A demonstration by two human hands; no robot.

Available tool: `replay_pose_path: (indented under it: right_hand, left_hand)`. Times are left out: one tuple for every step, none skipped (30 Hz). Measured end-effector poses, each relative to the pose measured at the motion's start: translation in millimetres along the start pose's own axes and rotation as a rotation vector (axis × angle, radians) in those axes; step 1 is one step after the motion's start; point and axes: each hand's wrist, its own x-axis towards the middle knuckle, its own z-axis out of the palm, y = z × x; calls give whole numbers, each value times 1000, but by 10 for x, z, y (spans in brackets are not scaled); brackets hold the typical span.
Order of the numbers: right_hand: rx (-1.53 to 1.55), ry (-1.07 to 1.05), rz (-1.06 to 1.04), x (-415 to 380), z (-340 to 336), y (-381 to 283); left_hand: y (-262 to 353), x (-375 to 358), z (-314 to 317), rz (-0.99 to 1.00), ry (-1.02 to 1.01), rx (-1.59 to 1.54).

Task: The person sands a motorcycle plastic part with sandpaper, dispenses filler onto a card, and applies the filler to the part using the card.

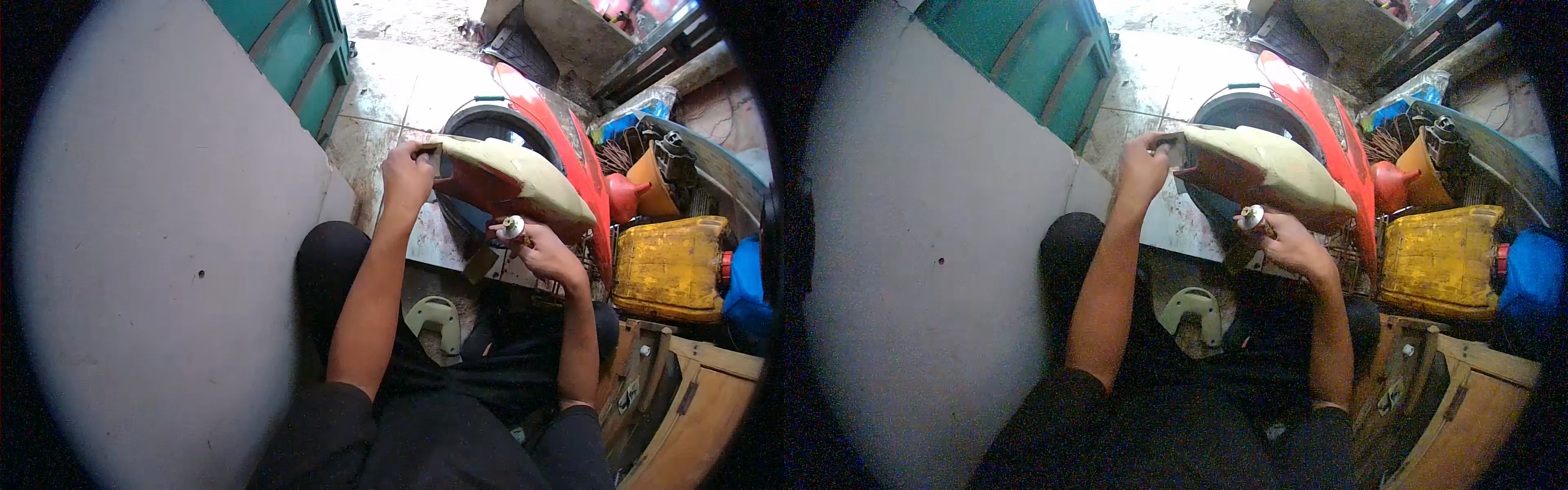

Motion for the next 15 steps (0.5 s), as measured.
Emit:
replay_pose_path:
  right_hand:
    - [6,0,-14,8,1,27]
    - [12,1,-27,14,2,14]
    - [12,1,-27,7,-3,-11]
    - [45,-3,11,-7,-14,-50]
    - [77,-7,48,-15,-23,-92]
    - [76,-7,49,-21,-25,-105]
    - [49,1,24,-28,-25,-114]
    - [23,8,0,-39,-26,-123]
    - [21,7,1,-47,-29,-134]
    - [7,28,-21,-53,-35,-148]
    - [-7,50,-45,-61,-39,-169]
    - [-12,51,-48,-74,-32,-205]
    - [115,127,23,-86,0,-255]
    - [243,202,95,-91,29,-315]
    - [177,257,83,-93,34,-423]
  left_hand:
    - [-21,3,24,0,1,-1]
    - [-7,1,42,-8,13,19]
    - [11,-5,59,-16,25,40]
    - [20,-15,84,-16,25,39]
    - [26,-25,114,39,35,65]
    - [28,-36,137,93,43,90]
    - [22,-64,153,93,43,89]
    - [53,-116,148,110,-15,168]
    - [83,-162,136,126,-73,247]
    - [105,-188,99,126,-72,245]
    - [132,-203,28,80,-152,252]
    - [170,-200,-39,36,-230,257]
    - [214,-191,-99,39,-225,256]
    - [300,-189,-179,72,-214,227]
    - [370,-184,-251,106,-202,198]
